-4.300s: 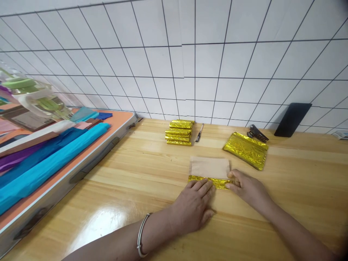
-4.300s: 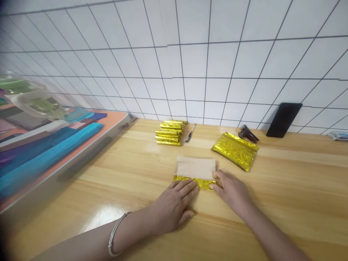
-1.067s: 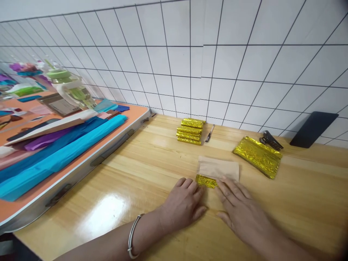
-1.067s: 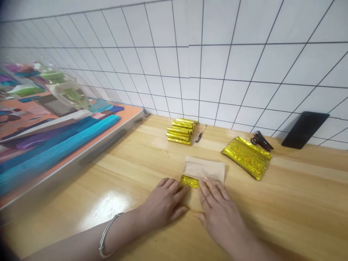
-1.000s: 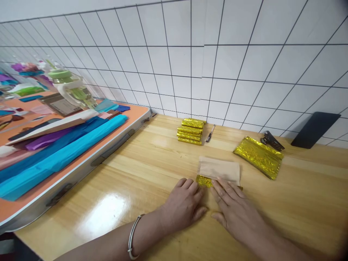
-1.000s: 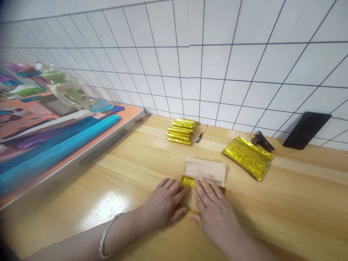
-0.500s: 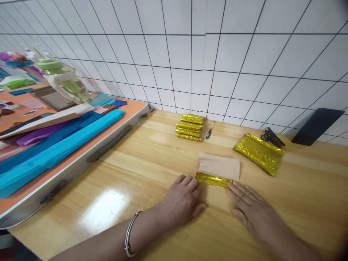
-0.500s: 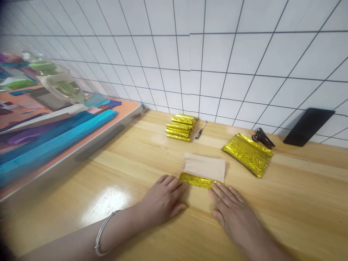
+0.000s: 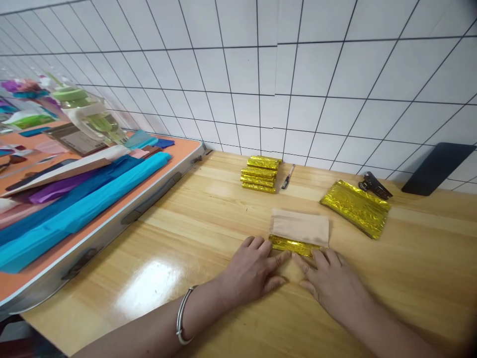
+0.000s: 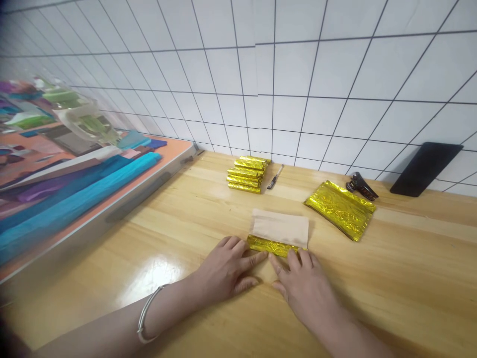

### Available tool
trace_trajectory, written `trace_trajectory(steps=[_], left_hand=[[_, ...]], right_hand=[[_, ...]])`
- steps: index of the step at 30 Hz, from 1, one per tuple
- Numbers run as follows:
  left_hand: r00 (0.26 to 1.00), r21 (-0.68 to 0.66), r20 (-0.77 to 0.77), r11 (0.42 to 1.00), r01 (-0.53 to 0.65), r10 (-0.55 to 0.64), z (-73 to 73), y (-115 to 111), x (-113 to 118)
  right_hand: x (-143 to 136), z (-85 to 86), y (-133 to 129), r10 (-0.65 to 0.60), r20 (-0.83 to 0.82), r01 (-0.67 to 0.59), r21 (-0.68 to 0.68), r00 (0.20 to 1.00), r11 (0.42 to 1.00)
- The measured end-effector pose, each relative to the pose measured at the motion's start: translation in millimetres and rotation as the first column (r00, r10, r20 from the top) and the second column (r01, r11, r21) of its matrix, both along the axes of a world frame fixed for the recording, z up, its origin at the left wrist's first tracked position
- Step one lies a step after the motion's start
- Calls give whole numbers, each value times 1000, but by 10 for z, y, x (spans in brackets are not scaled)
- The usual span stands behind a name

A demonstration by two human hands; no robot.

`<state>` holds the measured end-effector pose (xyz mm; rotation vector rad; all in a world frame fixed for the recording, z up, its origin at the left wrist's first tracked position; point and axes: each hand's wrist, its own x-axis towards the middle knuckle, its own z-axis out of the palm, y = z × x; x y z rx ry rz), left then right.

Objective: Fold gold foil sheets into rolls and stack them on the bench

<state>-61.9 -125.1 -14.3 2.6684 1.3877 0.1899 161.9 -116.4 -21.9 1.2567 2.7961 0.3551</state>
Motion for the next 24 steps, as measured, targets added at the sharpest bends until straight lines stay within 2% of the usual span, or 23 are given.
trace_trajectory(steps=[12, 17, 24], left_hand=[[1000, 15, 5, 1000, 1, -1, -4, 38, 14], [998, 6, 19, 998, 61, -61, -8, 117, -54], [988, -1, 51, 989, 149, -149, 3, 235, -182]], right_hand=[[11, 12, 53, -1, -17, 1, 9, 1000, 1000], [141, 23, 73, 38, -40, -39, -22, 998, 999], [354, -42, 103, 117, -98, -116, 13, 988, 993]])
